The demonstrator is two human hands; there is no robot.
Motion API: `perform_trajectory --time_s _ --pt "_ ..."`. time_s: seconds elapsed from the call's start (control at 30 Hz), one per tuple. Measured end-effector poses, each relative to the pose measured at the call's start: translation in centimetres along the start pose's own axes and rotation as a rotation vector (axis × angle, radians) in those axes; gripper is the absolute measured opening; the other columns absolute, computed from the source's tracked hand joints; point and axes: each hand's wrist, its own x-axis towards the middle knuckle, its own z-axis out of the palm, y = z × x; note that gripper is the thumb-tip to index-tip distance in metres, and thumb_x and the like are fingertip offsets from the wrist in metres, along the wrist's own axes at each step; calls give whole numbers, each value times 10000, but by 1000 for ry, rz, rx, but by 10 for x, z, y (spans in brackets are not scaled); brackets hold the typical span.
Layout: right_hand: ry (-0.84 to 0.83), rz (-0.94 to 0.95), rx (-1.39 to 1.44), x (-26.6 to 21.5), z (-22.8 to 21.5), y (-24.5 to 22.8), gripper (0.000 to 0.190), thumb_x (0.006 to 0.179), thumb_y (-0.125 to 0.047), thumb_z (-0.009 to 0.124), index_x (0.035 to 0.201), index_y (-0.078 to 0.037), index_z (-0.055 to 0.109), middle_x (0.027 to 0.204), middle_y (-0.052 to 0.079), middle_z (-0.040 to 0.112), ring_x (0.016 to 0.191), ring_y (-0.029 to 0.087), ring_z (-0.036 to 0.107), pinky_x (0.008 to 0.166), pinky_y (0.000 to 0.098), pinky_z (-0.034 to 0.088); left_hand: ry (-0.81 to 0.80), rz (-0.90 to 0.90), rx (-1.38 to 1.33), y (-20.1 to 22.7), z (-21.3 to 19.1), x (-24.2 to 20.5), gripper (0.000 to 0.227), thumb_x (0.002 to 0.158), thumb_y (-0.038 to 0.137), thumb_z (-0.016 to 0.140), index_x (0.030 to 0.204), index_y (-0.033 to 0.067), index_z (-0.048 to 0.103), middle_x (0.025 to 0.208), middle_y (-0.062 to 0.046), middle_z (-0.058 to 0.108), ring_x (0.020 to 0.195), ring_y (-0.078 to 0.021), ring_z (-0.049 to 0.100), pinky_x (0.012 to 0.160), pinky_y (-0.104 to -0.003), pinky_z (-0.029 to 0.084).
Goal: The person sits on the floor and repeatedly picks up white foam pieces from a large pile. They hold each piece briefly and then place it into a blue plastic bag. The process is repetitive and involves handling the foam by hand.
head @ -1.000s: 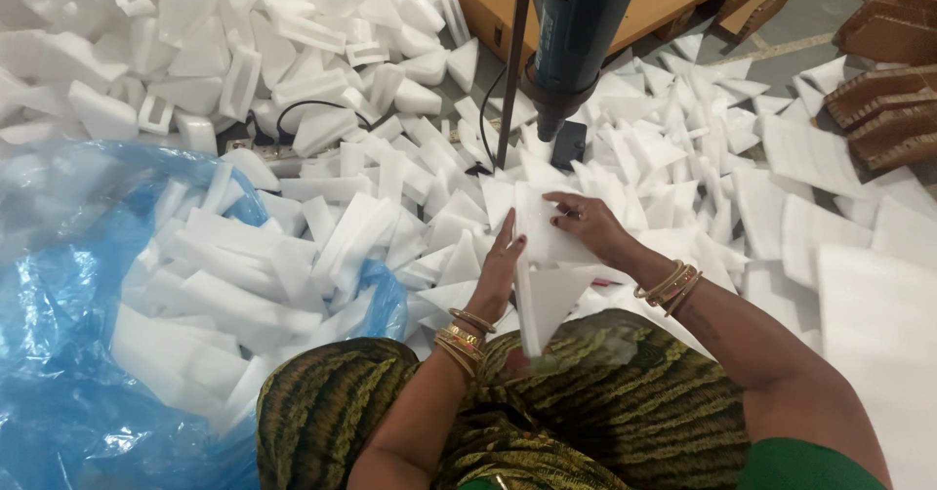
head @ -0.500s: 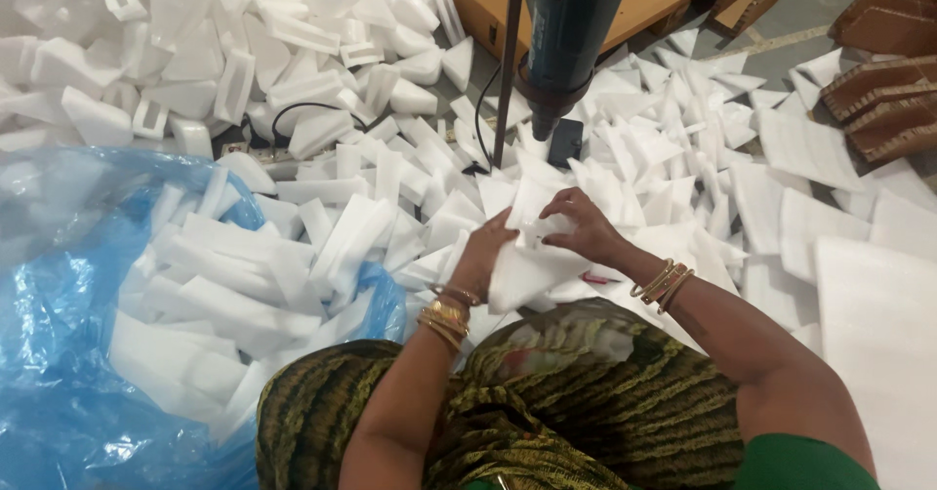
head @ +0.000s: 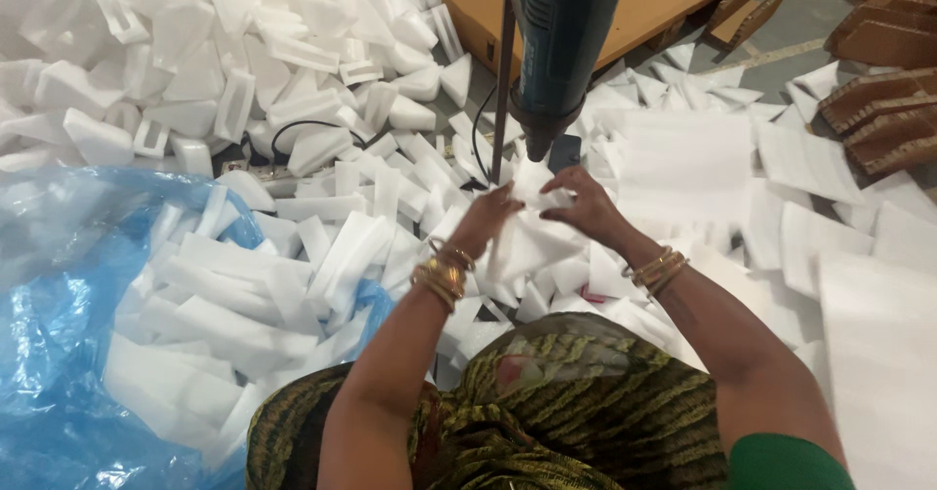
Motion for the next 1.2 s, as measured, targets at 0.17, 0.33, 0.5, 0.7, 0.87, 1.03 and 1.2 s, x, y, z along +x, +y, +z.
perform_trajectory --time_s 0.17,0.33,0.5,0.7,0.87,1.03,1.2 --pt "19 -243 -36 -33 21 14 419 709 -118 899 1085 -130 715 1192 74 569 1167 265 610 984 363 519 131 -141 -8 44 27 -62 675 930 293 655 1513 20 450 1459 -250 535 1324 -379 538 1074 -416 452" --pt "-89 -190 -92 -60 35 7 408 706 -141 904 1068 -126 716 1195 99 547 1145 273 598 936 390 515 222 -86 -12 47 42 -109 646 959 227 677 1518 -11 458 1473 -255 530 1356 -367 517 1109 -398 421" --pt "-83 199 296 -61 40 14 327 862 -171 754 1159 -61 672 1205 93 599 1158 218 607 936 388 561 185 -342 -542 47 38 -143 653 912 136 616 1534 28 449 1451 -143 578 1161 -235 606 1017 -344 480" --pt "-70 528 688 -53 30 56 473 973 -207 613 1373 38 553 1206 150 639 1146 252 629 969 434 562 98 -326 -1159 21 28 -145 654 922 37 496 1568 1 402 1469 -185 549 1192 -231 624 1035 -346 503" --pt "-387 443 1015 -60 30 47 686 939 -220 634 1539 -35 359 1388 139 598 1295 257 574 1049 452 484 59 -455 -1356 39 28 -152 626 931 132 470 1543 64 357 1422 -225 552 1171 -309 645 970 -410 546" --pt "-470 262 1157 -63 27 11 734 943 -220 649 1569 -44 309 1467 140 546 1381 257 516 1125 475 452 18 -553 -1655 80 41 -154 590 943 141 470 1521 57 381 1369 -209 578 1135 -297 655 945 -408 554" --pt "-464 285 1186 -65 32 -3 730 975 -257 614 1603 -77 289 1434 168 570 1296 269 570 1064 464 498 -10 -589 -1763 95 48 -153 556 956 150 471 1498 50 404 1316 -193 604 1099 -284 665 921 -406 562"
